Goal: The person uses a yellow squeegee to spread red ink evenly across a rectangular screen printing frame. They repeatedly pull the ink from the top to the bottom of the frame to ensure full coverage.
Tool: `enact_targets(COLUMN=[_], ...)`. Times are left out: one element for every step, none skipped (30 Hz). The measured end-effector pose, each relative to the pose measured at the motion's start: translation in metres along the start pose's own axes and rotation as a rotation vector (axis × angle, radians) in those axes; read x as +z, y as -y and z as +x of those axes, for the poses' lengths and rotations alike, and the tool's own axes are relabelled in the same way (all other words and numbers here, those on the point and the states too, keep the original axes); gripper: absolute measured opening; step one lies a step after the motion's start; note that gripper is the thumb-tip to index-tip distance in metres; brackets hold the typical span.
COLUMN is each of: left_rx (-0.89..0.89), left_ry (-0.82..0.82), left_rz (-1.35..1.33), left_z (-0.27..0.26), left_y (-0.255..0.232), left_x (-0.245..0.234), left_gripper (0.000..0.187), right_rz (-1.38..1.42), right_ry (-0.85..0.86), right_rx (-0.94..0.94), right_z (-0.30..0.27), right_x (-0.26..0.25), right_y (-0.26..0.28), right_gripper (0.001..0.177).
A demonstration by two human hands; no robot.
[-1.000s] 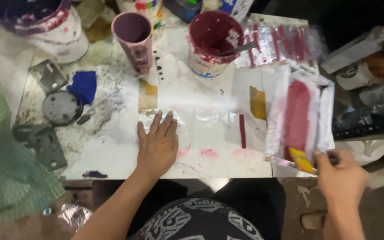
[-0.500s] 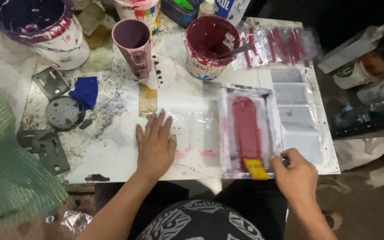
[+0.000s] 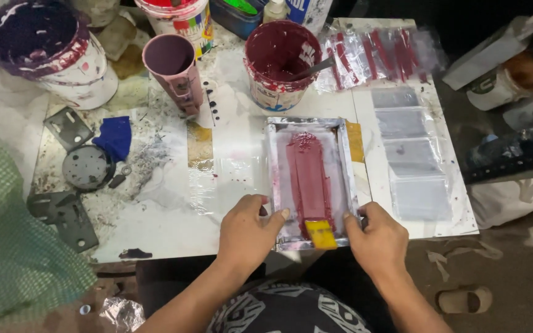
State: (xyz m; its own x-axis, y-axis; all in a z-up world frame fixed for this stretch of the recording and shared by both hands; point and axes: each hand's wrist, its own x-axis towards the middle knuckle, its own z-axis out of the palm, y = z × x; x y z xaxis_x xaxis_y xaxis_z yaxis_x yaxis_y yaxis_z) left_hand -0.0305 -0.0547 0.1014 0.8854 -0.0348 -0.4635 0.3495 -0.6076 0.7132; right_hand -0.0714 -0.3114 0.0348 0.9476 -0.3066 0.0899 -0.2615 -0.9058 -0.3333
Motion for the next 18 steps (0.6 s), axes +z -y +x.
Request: enact_targets(left_rx=[0.001, 0.037, 0.073, 0.073, 0.026, -0.019, -0.02, -0.027, -0.033, -0.035, -0.043, -0.049, -0.049, -0.048, -0.047, -0.047, -0.044, -0.039], left_ry=[-0.001, -0.041, -0.081, -0.082, -0.055, -0.028, -0.028, -0.026, -0.024, -0.022, -0.023, -0.025, -0.025, -0.038, -0.05, -0.051, -0.059, -0.068], left_rz=[0.004, 0.036, 0.068, 0.069, 0.067, 0.065, 0.066, 0.07, 0.074, 0.077, 0.079, 0.081, 0.084, 0.091, 0.098, 0.101, 0.127, 0.151], left_z=[0.004, 0.007, 0.01, 0.008, 0.006, 0.004, 0.004, 0.004, 0.005, 0.004, 0.003, 0.003, 0.004, 0.004, 0.004, 0.006, 0.008, 0.01], left_y=[0.006, 0.012, 0.019, 0.013, 0.008, 0.002, 0.002, 0.002, 0.002, 0.002, 0.003, 0.003, 0.004, 0.006, 0.008, 0.012, 0.016, 0.019], left_x=[0.005, 0.011, 0.017, 0.014, 0.011, 0.008, 0.008, 0.008, 0.007, 0.007, 0.006, 0.005, 0.005, 0.005, 0.005, 0.006, 0.007, 0.008], left_gripper=[0.055, 0.053, 0.052, 0.052, 0.052, 0.053, 0.053, 0.052, 0.05, 0.05, 0.051, 0.051, 0.051, 0.048, 0.046, 0.046, 0.043, 0.04], right_rz=[0.004, 0.004, 0.004, 0.006, 0.009, 0.011, 0.012, 0.033, 0.054, 0.056, 0.076, 0.097, 0.099, 0.081, 0.063, 0.066, 0.107, 0.148], right_ry=[-0.001, -0.007, -0.013, -0.012, 0.013, 0.036, 0.037, -0.021, -0.078, -0.076, -0.123, -0.172, -0.172, -0.136, -0.1, -0.1, -0.118, -0.138], right_rx=[0.002, -0.007, -0.016, -0.016, 0.007, 0.03, 0.03, -0.032, -0.094, -0.092, -0.167, -0.242, -0.24, -0.207, -0.175, -0.173, -0.193, -0.213], right_z=[0.001, 0.0, 0.0, -0.001, -0.002, -0.002, -0.004, -0.005, -0.006, -0.007, -0.008, -0.008, -0.008, -0.009, -0.01, -0.01, -0.011, -0.01], right_x=[0.003, 0.005, 0.007, 0.006, 0.006, 0.005, 0.007, 0.009, 0.011, 0.012, 0.012, 0.012, 0.015, 0.017, 0.02, 0.018, 0.017, 0.015], right_y=[-0.001, -0.002, -0.003, -0.001, 0.001, 0.003, 0.002, 0.002, 0.001, 0.002, 0.003, 0.004, 0.003, 0.003, 0.002, 0.006, 0.01, 0.014], right_gripper=[0.032, 0.032, 0.031, 0.031, 0.031, 0.032, 0.032, 0.029, 0.028, 0.028, 0.026, 0.024, 0.024, 0.026, 0.028, 0.028, 0.026, 0.024])
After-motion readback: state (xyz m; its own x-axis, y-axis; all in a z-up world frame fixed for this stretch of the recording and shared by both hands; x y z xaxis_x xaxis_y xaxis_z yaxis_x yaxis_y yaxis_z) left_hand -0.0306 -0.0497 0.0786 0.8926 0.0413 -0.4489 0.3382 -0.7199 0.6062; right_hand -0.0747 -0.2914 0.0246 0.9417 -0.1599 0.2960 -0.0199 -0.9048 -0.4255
